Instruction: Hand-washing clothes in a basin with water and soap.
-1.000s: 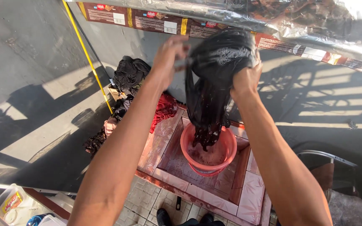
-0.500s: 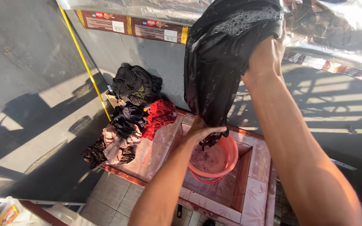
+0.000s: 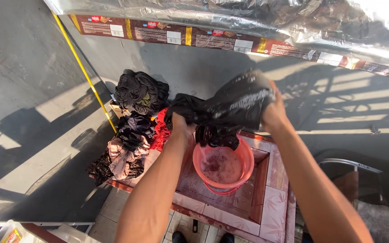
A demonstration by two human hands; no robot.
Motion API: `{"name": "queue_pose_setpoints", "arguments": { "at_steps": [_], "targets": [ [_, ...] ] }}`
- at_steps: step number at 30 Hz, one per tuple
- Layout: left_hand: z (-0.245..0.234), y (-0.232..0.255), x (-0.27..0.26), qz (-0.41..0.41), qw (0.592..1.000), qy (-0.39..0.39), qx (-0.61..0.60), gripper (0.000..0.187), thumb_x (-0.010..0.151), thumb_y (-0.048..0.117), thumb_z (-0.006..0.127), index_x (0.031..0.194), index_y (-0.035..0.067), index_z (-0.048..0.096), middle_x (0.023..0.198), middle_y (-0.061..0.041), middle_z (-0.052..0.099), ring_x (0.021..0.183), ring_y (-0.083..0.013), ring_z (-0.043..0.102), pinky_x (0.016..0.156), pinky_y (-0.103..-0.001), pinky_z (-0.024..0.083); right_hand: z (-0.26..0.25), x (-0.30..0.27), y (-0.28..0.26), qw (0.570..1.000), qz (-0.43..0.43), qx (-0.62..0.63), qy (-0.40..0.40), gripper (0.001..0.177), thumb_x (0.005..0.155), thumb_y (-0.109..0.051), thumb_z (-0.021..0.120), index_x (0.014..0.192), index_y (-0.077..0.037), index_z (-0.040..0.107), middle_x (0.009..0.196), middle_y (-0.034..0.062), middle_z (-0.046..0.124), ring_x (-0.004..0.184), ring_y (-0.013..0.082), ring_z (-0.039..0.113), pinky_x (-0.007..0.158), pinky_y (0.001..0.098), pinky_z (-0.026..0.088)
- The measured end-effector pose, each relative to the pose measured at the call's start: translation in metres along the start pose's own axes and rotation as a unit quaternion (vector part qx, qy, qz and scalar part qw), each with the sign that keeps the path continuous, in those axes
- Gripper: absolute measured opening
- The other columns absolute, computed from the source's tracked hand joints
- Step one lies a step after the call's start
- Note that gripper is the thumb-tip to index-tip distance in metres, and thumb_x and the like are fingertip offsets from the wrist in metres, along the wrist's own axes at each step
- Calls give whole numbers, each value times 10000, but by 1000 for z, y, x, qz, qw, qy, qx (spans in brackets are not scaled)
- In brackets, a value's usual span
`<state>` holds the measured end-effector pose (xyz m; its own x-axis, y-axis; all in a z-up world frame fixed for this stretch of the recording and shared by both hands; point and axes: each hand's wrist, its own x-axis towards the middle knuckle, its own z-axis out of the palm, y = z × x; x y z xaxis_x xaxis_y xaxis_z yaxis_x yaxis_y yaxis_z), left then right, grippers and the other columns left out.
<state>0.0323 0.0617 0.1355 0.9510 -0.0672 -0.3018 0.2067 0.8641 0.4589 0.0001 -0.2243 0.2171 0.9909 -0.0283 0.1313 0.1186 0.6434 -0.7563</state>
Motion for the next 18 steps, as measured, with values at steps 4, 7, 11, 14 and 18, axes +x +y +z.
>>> {"name": "queue_pose_setpoints", "arguments": {
  "at_steps": [4,7,11,14,18],
  "targets": [
    [34,16,-1,3,997,-55,-61,369,961,346,471,954,45,684,967,-142,701,912,-322,674,831,-482,603,17,-43,25,987,64,-126,72,368,1022,-17,509,1385,-78,515,1199,109,661,1016,230,677,840,415,595],
    [55,27,9,19,996,-88,-24,314,972,304,478,885,62,658,901,-122,677,830,-295,678,785,-462,608,-6,-45,52,986,96,-126,59,259,1033,7,534,1289,-1,573,1101,122,687,916,228,696,794,423,597],
    [56,27,22,-8,992,-22,125,264,992,254,490,976,54,661,984,-105,697,858,-254,693,807,-436,597,8,-50,46,987,138,-75,35,468,983,44,539,1412,23,354,1177,171,672,970,243,713,850,386,627],
    [59,4,20,14,949,38,312,305,981,242,514,1117,6,650,1109,-116,701,952,-255,695,860,-443,585,-16,-45,63,958,181,-224,5,896,887,107,535,1556,-132,-10,1334,219,566,1102,257,647,927,359,558],
    [84,-32,-17,38,733,92,673,464,982,278,548,1271,-69,655,1288,-222,675,1143,-329,671,972,-436,559,7,-67,51,928,241,-255,-124,1206,794,144,572,1631,-220,-216,1571,238,382,1295,280,541,1064,375,441]
  ]
}}
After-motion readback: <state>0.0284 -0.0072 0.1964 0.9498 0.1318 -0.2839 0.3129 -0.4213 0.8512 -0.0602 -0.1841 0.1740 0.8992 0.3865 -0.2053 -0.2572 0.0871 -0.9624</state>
